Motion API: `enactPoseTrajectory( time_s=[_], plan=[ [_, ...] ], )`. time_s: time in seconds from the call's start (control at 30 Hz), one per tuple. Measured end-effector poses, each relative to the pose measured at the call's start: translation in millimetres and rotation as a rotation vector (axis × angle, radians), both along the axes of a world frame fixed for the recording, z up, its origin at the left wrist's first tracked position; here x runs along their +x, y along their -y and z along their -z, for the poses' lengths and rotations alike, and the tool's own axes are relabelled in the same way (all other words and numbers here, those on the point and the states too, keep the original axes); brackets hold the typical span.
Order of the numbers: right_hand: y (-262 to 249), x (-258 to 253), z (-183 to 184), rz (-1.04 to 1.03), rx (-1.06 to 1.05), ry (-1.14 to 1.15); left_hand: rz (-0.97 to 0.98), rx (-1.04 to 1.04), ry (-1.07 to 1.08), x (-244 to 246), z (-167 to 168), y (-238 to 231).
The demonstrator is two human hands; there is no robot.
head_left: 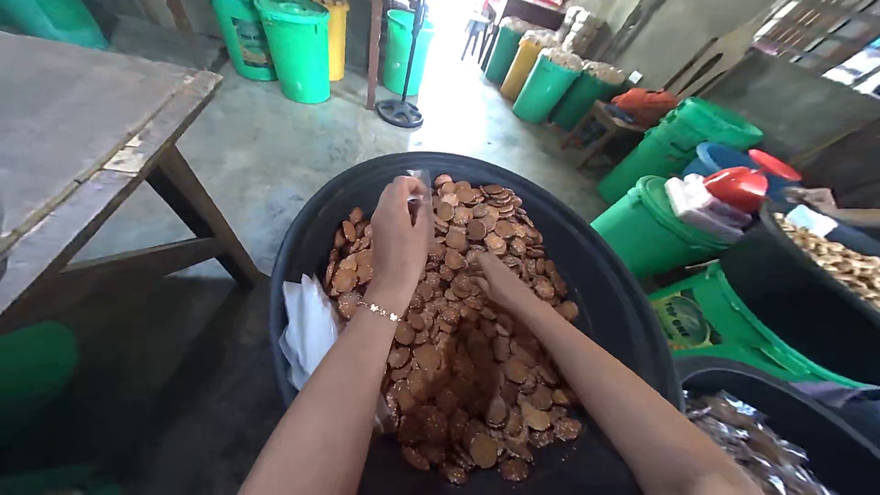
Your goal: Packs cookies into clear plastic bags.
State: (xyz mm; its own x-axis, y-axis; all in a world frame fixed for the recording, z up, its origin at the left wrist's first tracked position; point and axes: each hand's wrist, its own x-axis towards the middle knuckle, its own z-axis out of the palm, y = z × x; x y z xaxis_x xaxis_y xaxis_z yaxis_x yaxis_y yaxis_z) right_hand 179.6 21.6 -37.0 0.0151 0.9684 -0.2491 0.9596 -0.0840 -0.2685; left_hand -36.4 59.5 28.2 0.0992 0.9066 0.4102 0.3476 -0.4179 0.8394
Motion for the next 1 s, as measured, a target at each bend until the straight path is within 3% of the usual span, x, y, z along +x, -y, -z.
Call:
enactPoseTrajectory(
  time_s=[0.17, 0.3, 0.47, 0.53, 0.63, 0.67, 0.73, 0.8, 0.9, 0.93, 1.0],
  plan=[
    [-41.8, -12.5, 33.6, 0.041, 0.301, -0.009, -0.025, 0.074, -0.030, 2.5, 12.1, -7.9],
    [-55.7, -18.5, 44.2, 0.038, 0.152, 0.030, -0.008, 0.013, -0.034, 3.2, 8.3, -6.6],
    [-46.8, -10.6, 33.6, 0.011, 0.122, -0.071, 0.055, -0.019, -0.076, 4.8, 8.6, -7.1],
    [-41.5, -2.3, 29.8, 0.153, 0.209, -0.345, 0.076, -0.044, -0.111, 5.8, 9.5, -6.5],
    [-28.4, -6.4, 13.9, 0.516, 0.381, -1.192, 0.143, -0.138, -0.254, 3.6, 7.2, -9.5],
    [-21.8, -8.9, 5.0, 0.567, 0.396, -1.438, 0.197, -0.192, -0.341, 4.4, 5.4, -10.1],
    [-8.5, -13.8, -12.7, 0.557, 0.365, -1.661, 0.321, -0.286, -0.561, 9.1, 2.6, -9.0],
    [2.2, -24.7, -33.4, 0.561, 0.335, -1.658, 0.415, -0.353, -0.677, 15.2, 5.5, -7.1],
    [18.2, -40.9, -61.4, 0.521, 0.339, -1.562, 0.454, -0.386, -0.602, 19.8, 11.8, -5.1],
    [23.9, -43.4, -68.3, 0.444, 0.347, -1.401, 0.454, -0.374, -0.551, 21.4, 11.2, -3.2],
    [36.4, -44.5, -78.9, 0.199, 0.376, -0.819, 0.459, -0.333, -0.418, 24.7, 8.0, 4.9]
  ],
)
